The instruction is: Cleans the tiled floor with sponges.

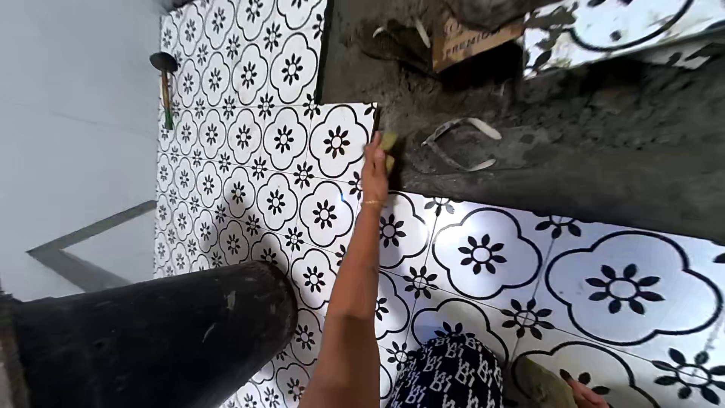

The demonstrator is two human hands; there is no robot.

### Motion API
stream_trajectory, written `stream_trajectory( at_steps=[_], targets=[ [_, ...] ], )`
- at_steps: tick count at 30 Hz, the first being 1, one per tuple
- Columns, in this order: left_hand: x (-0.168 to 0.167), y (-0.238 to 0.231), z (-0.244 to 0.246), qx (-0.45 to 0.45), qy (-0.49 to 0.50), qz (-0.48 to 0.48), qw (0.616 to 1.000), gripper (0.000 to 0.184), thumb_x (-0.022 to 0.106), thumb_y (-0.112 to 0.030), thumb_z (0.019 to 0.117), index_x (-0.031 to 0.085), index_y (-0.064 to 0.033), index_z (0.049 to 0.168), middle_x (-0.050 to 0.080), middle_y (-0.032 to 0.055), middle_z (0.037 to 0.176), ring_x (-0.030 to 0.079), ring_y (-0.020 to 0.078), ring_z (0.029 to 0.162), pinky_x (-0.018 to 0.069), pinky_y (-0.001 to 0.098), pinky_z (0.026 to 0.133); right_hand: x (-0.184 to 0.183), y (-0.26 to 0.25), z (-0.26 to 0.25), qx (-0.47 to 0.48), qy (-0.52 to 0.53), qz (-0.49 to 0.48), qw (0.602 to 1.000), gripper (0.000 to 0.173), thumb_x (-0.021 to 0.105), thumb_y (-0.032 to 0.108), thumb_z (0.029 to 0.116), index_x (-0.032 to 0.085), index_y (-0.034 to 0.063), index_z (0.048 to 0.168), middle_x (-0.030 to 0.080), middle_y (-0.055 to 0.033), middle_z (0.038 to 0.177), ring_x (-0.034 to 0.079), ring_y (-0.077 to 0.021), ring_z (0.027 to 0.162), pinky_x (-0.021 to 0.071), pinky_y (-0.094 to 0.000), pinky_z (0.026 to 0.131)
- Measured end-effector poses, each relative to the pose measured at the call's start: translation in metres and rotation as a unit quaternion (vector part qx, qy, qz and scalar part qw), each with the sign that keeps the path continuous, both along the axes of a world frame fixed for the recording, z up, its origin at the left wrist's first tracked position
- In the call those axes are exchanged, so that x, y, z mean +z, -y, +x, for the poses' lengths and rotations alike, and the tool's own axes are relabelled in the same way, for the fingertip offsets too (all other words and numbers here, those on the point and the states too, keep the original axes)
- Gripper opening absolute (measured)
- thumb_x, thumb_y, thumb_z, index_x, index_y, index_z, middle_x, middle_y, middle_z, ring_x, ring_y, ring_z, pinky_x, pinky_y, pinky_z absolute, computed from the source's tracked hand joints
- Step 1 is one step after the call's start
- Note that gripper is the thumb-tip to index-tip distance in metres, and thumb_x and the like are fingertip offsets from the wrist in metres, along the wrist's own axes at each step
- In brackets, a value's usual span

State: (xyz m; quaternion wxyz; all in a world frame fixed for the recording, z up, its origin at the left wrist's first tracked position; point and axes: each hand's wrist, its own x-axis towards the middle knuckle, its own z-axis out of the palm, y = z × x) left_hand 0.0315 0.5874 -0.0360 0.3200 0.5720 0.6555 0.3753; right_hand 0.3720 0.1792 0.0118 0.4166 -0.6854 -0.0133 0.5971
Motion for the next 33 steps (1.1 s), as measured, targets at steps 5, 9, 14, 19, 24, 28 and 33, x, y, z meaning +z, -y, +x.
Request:
stream_trajectory(
  at_steps=[5,9,14,19,24,28,33],
  targets=[
    [0.072,0.108,0.004,0.117,0.182,-0.048,0.975,0.05,0.026,-0.035,0.1108,0.039,-0.0108,0.152,0.058,0.0082,0.141,0.061,0.0176,0.121,0.0533,0.0428,0.1,0.018,0.0,0.003,-0.067,0.009,0.007,0.998,0.026,0.034,0.014,0.1076,0.052,0.0089,0.125,0.069,0.0089,0.099,0.068,-0.0012,0.089,0.0597,-0.026,0.081],
    [0.098,0.22,-0.094,0.288,0.121,-0.059,0.948,0.054,0.019,-0.04,0.1122,0.032,-0.0111,0.156,0.06,0.0155,0.137,0.064,0.0265,0.116,0.0559,0.0505,0.094,0.031,-0.007,-0.009,-0.069,0.041,0.052,0.995,0.035,0.044,0.016,0.1067,0.046,0.0026,0.139,0.063,0.0013,0.118,0.066,-0.0042,0.1,0.0592,-0.0278,0.087],
    [0.083,0.325,-0.143,0.341,0.102,-0.077,0.931,0.06,0.016,-0.044,0.1115,0.014,-0.0122,0.163,0.044,0.0163,0.155,0.053,0.0251,0.134,0.0489,0.0476,0.107,0.024,-0.022,0.001,0.107,0.193,0.18,0.959,0.039,0.046,0.011,0.1016,0.052,-0.0082,0.135,0.061,-0.0145,0.131,0.063,-0.0113,0.114,0.055,-0.0267,0.094],
    [0.072,0.327,-0.102,0.337,0.103,-0.125,0.927,0.059,0.019,-0.044,0.1115,0.018,-0.0168,0.164,0.036,0.0116,0.162,0.045,0.0243,0.142,0.0456,0.0494,0.109,-0.022,-0.06,0.021,0.371,0.469,0.156,0.786,0.042,0.053,0.023,0.104,0.061,-0.0003,0.138,0.035,-0.0363,0.157,0.039,-0.0581,0.14,0.0356,-0.0708,0.11],
    [0.065,0.301,-0.077,0.244,0.012,-0.069,0.967,0.06,0.026,-0.029,0.1103,0.017,0.0023,0.161,0.015,0.0213,0.169,0.031,0.024,0.152,0.0333,0.0388,0.12,-0.048,-0.056,-0.009,0.422,0.514,0.141,0.734,0.071,0.069,0.034,0.0942,0.043,0.0104,0.157,0.02,-0.0397,0.161,0.019,-0.0629,0.148,0.0207,-0.0779,0.114],
    [0.058,0.271,-0.041,0.259,0.079,-0.091,0.958,0.058,0.023,-0.032,0.1119,0.015,-0.0082,0.164,0.024,0.0166,0.167,0.042,0.0253,0.145,0.0454,0.0463,0.11,-0.059,-0.091,-0.034,0.394,0.497,0.222,0.741,0.051,0.057,0.006,0.096,0.055,0.0014,0.146,0.036,-0.0351,0.157,0.039,-0.055,0.143,0.0363,-0.0673,0.113],
    [0.033,0.252,0.0,0.053,-0.053,-0.066,0.995,0.061,0.033,-0.027,0.1092,0.024,0.0115,0.156,0.026,0.0313,0.163,0.032,0.0336,0.152,0.0287,0.0411,0.124,-0.045,-0.164,-0.127,0.599,0.322,0.395,0.617,0.045,0.054,0.002,0.0998,0.062,0.0158,0.142,0.043,-0.0141,0.161,0.033,-0.0365,0.152,0.0304,-0.0569,0.122]
  ],
)
